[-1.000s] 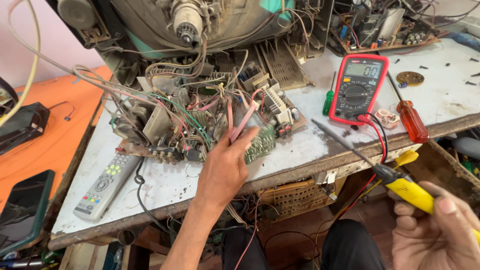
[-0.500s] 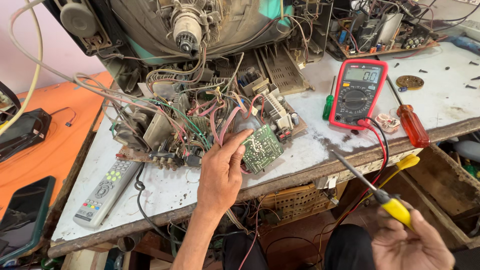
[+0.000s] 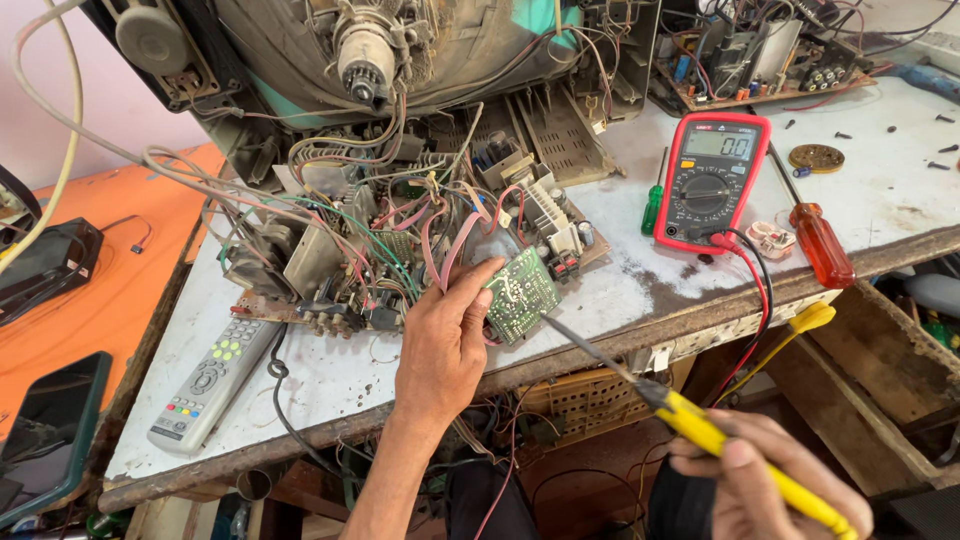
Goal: The person works at a cluttered electronics repair bench on the internal circuitry of an opened CRT television. They first handle a small component board and its wiring, then use a soldering iron to solder and desolder joints on a green circuit board, holding the board steady with one hand while working the iron with the other.
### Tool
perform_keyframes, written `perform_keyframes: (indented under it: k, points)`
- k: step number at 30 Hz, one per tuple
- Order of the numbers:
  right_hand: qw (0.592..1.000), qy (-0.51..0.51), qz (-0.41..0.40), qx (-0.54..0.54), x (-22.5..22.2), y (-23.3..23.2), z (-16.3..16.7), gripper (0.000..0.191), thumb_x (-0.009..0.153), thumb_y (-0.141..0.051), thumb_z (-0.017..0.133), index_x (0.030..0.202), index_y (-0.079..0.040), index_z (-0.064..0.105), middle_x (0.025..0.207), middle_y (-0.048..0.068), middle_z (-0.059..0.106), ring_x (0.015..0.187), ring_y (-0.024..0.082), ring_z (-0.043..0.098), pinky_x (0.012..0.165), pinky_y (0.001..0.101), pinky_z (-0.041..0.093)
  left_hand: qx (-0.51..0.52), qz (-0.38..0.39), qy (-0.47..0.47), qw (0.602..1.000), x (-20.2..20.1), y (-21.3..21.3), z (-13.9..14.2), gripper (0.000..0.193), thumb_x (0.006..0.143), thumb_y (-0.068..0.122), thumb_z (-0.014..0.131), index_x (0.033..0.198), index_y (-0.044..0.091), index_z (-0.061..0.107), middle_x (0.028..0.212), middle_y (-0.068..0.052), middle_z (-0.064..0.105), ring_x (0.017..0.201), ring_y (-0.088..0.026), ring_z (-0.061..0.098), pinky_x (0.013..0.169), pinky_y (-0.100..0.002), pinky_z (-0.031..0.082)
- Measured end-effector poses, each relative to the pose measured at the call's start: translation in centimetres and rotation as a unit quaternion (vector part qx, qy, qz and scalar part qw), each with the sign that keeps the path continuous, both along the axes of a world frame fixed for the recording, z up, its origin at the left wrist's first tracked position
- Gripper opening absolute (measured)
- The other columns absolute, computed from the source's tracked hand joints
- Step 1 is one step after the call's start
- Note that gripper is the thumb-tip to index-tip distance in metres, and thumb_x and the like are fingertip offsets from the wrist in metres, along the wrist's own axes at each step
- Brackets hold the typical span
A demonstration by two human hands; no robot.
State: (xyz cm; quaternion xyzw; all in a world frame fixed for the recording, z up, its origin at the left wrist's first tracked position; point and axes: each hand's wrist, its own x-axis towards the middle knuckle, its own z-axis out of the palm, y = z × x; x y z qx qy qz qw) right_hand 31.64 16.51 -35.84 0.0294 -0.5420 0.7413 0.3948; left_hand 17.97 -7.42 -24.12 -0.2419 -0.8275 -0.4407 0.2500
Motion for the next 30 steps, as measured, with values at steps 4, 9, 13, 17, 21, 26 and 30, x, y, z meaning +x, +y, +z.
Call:
perform_keyframes:
  k: [4, 9, 13, 17, 21, 26, 30]
  points:
    - [0.992, -0.048, -0.040, 0.110, 0.1, -2.8, 3.0, 0.017, 0.099, 0.003, 0.059, 0.103, 0.016, 0.069, 0.099, 0.032, 0.072, 0.082, 0.035, 0.080, 0.075, 0.0415, 0.070, 0.000, 0.004, -0.010, 1.000, 0.1, 0.0, 0.0, 0.030, 0.103, 0.011, 0.058, 0.130, 0.011, 0.069, 0.108, -0.013, 0.072, 0.083, -0.026, 0.070, 0.072, -0.038, 0.055]
    - [0.985, -0.084, -0.035, 0.146, 0.0, -3.8, 4.6, 0.016, 0.096, 0.003, 0.059, 0.101, 0.013, 0.071, 0.102, 0.030, 0.073, 0.087, 0.035, 0.081, 0.076, 0.0424, 0.071, -0.001, 0.004, -0.005, 1.000, 0.0, -0.1, 0.0, 0.030, 0.102, 0.010, 0.058, 0.130, 0.011, 0.069, 0.108, -0.013, 0.072, 0.083, -0.026, 0.069, 0.071, -0.038, 0.055]
    - [0.987, -0.057, -0.049, 0.142, -0.5, -4.4, 4.7, 0.014, 0.097, 0.004, 0.061, 0.102, 0.013, 0.071, 0.103, 0.030, 0.073, 0.091, 0.035, 0.080, 0.078, 0.0424, 0.071, 0.002, 0.002, -0.025, 1.000, 0.0, -0.1, 0.1, 0.030, 0.103, 0.011, 0.057, 0.130, 0.011, 0.069, 0.106, -0.012, 0.072, 0.079, -0.023, 0.069, 0.068, -0.036, 0.055]
    - [0.987, -0.045, -0.055, 0.146, -0.6, -4.5, 4.6, 0.014, 0.097, 0.004, 0.061, 0.103, 0.012, 0.071, 0.103, 0.029, 0.073, 0.090, 0.035, 0.080, 0.078, 0.0420, 0.071, 0.002, -0.001, -0.025, 1.000, 0.0, -0.1, 0.2, 0.030, 0.103, 0.011, 0.057, 0.131, 0.011, 0.069, 0.107, -0.011, 0.072, 0.079, -0.021, 0.070, 0.066, -0.035, 0.055]
    - [0.985, -0.061, -0.041, 0.156, -0.4, -4.2, 4.6, 0.012, 0.095, 0.006, 0.062, 0.101, 0.012, 0.072, 0.104, 0.029, 0.073, 0.091, 0.034, 0.080, 0.079, 0.0417, 0.071, -0.002, 0.006, -0.029, 1.000, 0.0, -0.1, 0.1, 0.030, 0.103, 0.011, 0.058, 0.130, 0.011, 0.070, 0.105, -0.011, 0.072, 0.076, -0.022, 0.068, 0.066, -0.036, 0.054]
    - [0.968, -0.031, -0.053, 0.242, -0.3, -4.2, 4.5, 0.013, 0.092, 0.006, 0.065, 0.103, 0.007, 0.072, 0.104, 0.024, 0.075, 0.092, 0.029, 0.081, 0.081, 0.0374, 0.070, 0.002, -0.003, -0.020, 1.000, -0.1, -0.1, -0.3, 0.029, 0.103, 0.010, 0.057, 0.130, 0.011, 0.069, 0.105, -0.011, 0.072, 0.077, -0.022, 0.069, 0.066, -0.036, 0.055]
    - [0.970, -0.032, -0.053, 0.236, -0.2, -4.4, 4.6, 0.014, 0.093, 0.006, 0.065, 0.105, 0.004, 0.072, 0.105, 0.024, 0.075, 0.094, 0.029, 0.081, 0.081, 0.0370, 0.071, 0.012, -0.014, -0.009, 1.000, 0.0, -0.1, -0.4, 0.029, 0.103, 0.009, 0.059, 0.129, 0.010, 0.070, 0.107, -0.011, 0.072, 0.078, -0.021, 0.069, 0.066, -0.035, 0.055]
